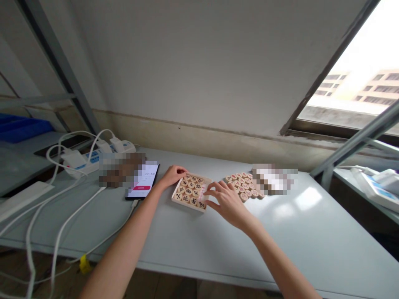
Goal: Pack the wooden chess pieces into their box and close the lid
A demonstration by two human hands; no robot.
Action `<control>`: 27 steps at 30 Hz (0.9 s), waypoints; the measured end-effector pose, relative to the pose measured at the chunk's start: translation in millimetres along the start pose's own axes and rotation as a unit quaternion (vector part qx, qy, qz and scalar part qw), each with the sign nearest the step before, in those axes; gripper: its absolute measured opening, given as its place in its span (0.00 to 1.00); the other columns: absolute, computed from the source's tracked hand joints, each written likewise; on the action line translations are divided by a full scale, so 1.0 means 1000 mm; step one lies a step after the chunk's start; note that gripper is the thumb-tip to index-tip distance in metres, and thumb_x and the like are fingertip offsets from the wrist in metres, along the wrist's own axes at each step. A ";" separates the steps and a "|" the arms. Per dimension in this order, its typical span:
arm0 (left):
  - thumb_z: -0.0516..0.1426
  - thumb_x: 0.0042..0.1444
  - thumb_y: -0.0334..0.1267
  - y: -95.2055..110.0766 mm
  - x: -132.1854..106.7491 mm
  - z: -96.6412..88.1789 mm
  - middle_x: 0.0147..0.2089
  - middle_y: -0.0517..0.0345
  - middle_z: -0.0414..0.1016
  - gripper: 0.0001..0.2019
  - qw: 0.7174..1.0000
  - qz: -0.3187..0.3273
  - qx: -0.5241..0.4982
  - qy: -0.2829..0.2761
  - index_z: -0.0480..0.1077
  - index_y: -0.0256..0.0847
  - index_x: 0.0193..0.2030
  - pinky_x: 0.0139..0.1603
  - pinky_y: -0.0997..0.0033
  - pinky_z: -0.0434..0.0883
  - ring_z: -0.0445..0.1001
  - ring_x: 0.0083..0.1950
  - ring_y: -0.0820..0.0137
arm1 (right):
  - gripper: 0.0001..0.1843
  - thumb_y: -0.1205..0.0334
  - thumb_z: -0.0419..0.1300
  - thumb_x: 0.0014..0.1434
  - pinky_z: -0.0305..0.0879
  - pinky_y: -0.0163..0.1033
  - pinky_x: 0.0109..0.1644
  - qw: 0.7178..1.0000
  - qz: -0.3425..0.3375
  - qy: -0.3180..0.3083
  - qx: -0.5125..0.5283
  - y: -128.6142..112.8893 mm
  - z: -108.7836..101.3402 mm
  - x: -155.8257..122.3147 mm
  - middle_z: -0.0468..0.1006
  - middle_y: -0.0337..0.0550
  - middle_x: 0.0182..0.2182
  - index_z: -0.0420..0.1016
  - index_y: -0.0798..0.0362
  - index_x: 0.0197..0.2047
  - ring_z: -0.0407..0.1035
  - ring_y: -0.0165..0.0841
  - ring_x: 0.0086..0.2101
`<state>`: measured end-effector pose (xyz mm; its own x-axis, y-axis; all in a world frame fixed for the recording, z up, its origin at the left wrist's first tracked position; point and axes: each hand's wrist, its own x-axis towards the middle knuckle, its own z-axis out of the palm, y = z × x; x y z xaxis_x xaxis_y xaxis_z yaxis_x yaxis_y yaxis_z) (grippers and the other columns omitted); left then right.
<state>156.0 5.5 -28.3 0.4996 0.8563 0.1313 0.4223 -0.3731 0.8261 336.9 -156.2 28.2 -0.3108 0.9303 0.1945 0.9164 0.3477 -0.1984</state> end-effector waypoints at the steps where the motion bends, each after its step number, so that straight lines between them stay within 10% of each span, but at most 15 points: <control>1: 0.52 0.44 0.37 0.000 0.000 0.000 0.33 0.50 0.76 0.14 1.000 0.003 0.000 0.001 0.73 0.31 0.33 0.34 0.74 0.66 0.72 0.34 0.68 | 0.11 0.54 0.52 0.55 0.51 0.45 0.45 1.000 -0.002 -0.011 -0.012 -0.005 0.003 0.006 0.70 0.43 0.41 0.72 0.47 0.38 0.59 0.37 0.43; 17: 0.53 0.43 0.38 -0.005 0.002 0.000 0.32 0.50 0.76 0.13 1.000 0.006 -0.002 0.001 0.73 0.32 0.32 0.34 0.73 0.66 0.72 0.34 0.66 | 0.07 0.58 0.59 0.48 0.52 0.36 0.38 0.987 0.073 0.014 0.145 0.021 0.003 0.006 0.73 0.33 0.29 0.68 0.49 0.32 0.64 0.28 0.30; 27: 0.52 0.42 0.37 -0.010 0.004 0.001 0.32 0.51 0.76 0.13 1.000 -0.002 -0.016 0.002 0.73 0.33 0.32 0.34 0.74 0.67 0.72 0.34 0.67 | 0.07 0.55 0.57 0.49 0.52 0.40 0.39 0.986 0.149 0.068 -0.042 0.084 0.003 -0.034 0.72 0.40 0.36 0.70 0.48 0.29 0.62 0.39 0.41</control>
<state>154.3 11.9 -36.2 0.4941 0.8597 0.1299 0.4008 -0.3578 0.8434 423.9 -158.6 1.9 0.0075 0.9634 0.2681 0.9813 0.0444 -0.1871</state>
